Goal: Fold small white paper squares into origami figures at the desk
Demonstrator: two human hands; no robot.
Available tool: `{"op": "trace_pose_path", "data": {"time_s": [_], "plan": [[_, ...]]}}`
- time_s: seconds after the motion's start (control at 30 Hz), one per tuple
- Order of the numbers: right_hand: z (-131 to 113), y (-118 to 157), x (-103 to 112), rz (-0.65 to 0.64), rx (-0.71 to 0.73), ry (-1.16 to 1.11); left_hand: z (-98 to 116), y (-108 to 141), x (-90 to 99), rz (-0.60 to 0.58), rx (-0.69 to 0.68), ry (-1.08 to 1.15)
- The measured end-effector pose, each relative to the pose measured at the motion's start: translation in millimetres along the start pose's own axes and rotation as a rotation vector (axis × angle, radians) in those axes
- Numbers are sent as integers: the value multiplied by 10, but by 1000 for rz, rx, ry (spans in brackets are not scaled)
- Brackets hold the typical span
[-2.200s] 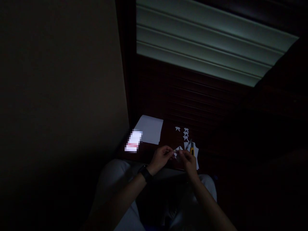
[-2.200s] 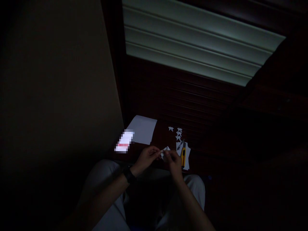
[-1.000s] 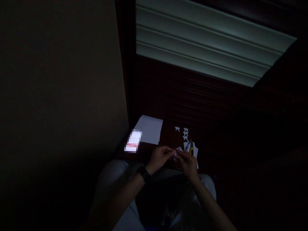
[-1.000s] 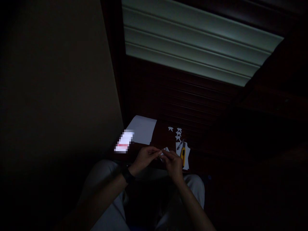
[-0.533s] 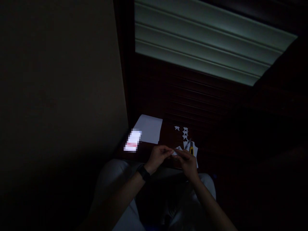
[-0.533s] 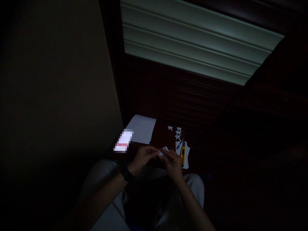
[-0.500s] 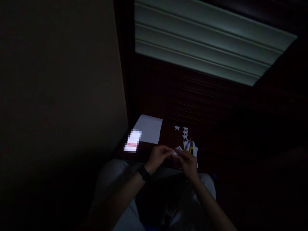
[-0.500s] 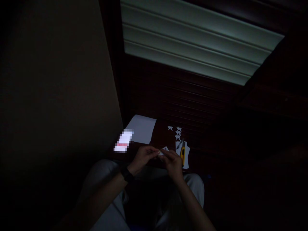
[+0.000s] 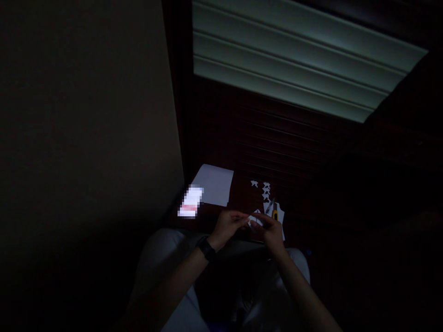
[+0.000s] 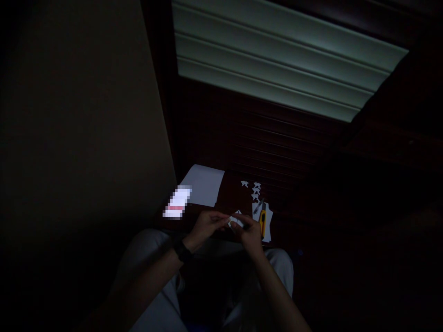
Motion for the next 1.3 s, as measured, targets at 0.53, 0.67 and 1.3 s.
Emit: {"op": "trace_pose_path", "data": {"time_s": [0.53, 0.67, 1.3], "plan": [[-158, 22, 28, 58, 124, 164, -17, 57, -29, 40, 19, 116], [-151, 16, 39, 71, 121, 177, -31, 51, -34, 30, 33, 116], [-115, -4, 26, 61, 133, 196, -114, 62, -67, -56, 188, 219]]}}
Point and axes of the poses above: each hand's wrist, its own y-axis away from the middle knuckle, its own x-axis out of the back of the hand, z = x × y, the point moved 10 cm from there along -y, towards the middle knuckle, and after that the axes turned 9 degrees about -y, right-handed, at the moved point
